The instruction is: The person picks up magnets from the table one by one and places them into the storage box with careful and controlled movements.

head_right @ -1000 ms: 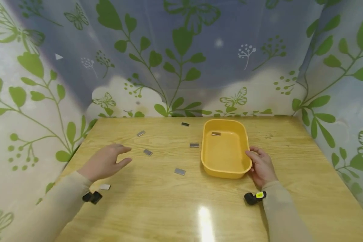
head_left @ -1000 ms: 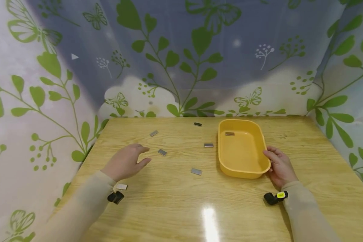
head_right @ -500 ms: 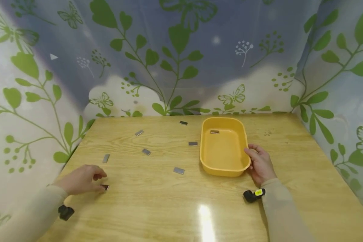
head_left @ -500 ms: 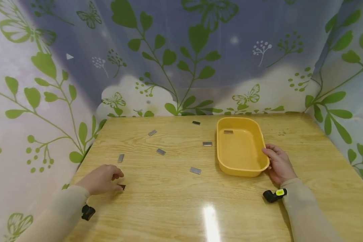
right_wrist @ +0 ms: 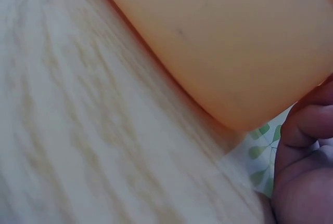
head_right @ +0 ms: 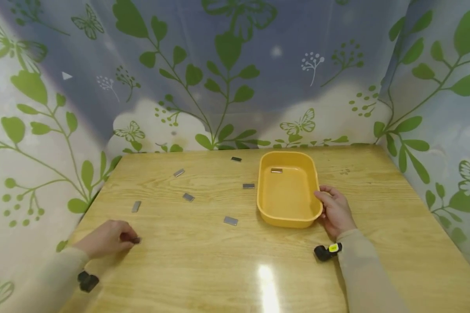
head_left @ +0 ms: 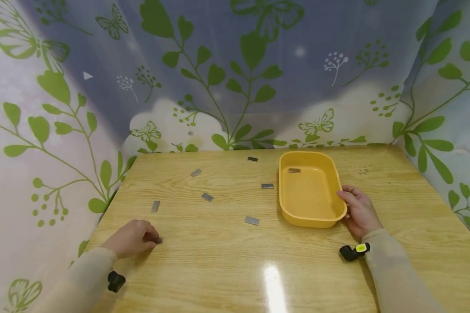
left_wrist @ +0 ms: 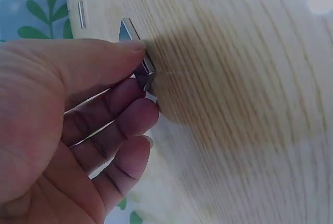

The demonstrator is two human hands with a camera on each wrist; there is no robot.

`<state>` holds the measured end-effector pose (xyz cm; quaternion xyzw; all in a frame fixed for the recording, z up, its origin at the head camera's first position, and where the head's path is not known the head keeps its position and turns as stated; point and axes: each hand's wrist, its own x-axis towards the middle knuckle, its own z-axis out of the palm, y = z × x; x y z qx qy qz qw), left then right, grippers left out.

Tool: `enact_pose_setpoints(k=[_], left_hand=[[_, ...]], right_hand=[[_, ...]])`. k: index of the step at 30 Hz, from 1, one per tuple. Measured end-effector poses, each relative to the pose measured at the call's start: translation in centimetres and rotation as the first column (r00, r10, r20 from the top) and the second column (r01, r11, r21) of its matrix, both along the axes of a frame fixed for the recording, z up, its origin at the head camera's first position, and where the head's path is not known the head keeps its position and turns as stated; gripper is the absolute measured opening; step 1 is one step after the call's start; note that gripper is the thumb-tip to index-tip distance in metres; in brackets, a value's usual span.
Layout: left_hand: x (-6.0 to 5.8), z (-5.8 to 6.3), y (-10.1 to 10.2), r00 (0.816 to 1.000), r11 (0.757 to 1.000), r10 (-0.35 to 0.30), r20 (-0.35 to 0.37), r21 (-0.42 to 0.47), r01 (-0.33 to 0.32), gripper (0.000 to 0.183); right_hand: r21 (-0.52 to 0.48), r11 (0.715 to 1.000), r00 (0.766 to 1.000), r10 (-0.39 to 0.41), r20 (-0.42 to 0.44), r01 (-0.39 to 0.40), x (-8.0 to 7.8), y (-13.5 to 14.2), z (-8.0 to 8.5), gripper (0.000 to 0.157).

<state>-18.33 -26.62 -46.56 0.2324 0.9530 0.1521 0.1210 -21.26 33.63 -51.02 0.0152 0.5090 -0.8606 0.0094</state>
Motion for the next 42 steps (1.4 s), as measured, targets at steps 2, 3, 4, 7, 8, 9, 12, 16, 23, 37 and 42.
enact_pose_setpoints(k=[2, 3, 4, 7, 8, 9, 12, 16, 23, 37, 42], left_hand=[[-0.1, -0.1, 0.1, 1.000, 1.000, -0.004, -0.014, 0.002, 0.004, 0.010], [-0.1, -0.2, 0.2, 1.000, 1.000, -0.008, -0.022, 0.001, 0.008, 0.010], [-0.2, -0.2, 0.4, 1.000, 1.000, -0.011, -0.026, 0.003, 0.011, 0.010], [-0.3, -0.3, 1.3, 0.999, 1.000, -0.003, -0.033, 0.004, 0.003, 0.009], [-0.4, -0.3, 1.7, 0.999, 1.000, -0.008, -0.040, 0.001, 0.008, 0.009], [-0.5, -0.3, 2.2, 0.999, 1.000, -0.007, -0.045, -0.003, 0.007, 0.008], [-0.7, -0.4, 3.8, 0.998, 1.000, -0.018, -0.061, -0.011, 0.017, 0.008], [-0.8, -0.5, 6.1, 0.993, 0.998, -0.067, -0.099, -0.009, 0.066, 0.007], [-1.1, -0.9, 10.0, 0.982, 0.991, -0.125, -0.141, 0.018, 0.129, 0.005], [-2.2, -0.2, 12.7, 0.998, 0.998, 0.011, 0.067, 0.062, -0.015, 0.017], [-2.6, 0.0, 12.5, 0.985, 0.994, 0.083, 0.149, 0.061, -0.093, 0.022]], right_hand=[[0.002, 1.000, 1.000, 0.001, 0.002, -0.001, 0.0, 0.0, 0.1, 0.020], [0.000, 1.000, 1.000, 0.002, 0.004, -0.002, 0.0, 0.1, 0.1, 0.020], [0.000, 1.000, 1.000, 0.002, 0.007, -0.002, 0.0, 0.1, 0.2, 0.020], [-0.001, 1.000, 1.000, 0.003, 0.016, -0.003, -0.1, 0.2, 0.2, 0.020], [-0.001, 1.000, 1.000, 0.003, 0.019, -0.003, -0.1, 0.2, 0.2, 0.020], [-0.001, 1.000, 1.000, 0.002, 0.019, -0.002, -0.1, 0.3, 0.2, 0.020], [-0.003, 1.000, 1.000, 0.001, 0.019, -0.001, -0.2, 0.3, 0.2, 0.020], [-0.011, 1.000, 1.000, 0.006, 0.018, -0.006, -0.2, 0.2, 0.2, 0.020], [0.023, 0.999, 1.000, 0.024, -0.004, -0.024, -0.3, -0.1, 0.3, 0.024], [0.067, 0.998, 1.000, 0.015, 0.003, -0.016, 0.0, 0.0, 0.1, 0.020], [0.059, 0.998, 1.000, 0.027, -0.010, -0.026, 0.2, 0.2, 0.1, 0.019]])
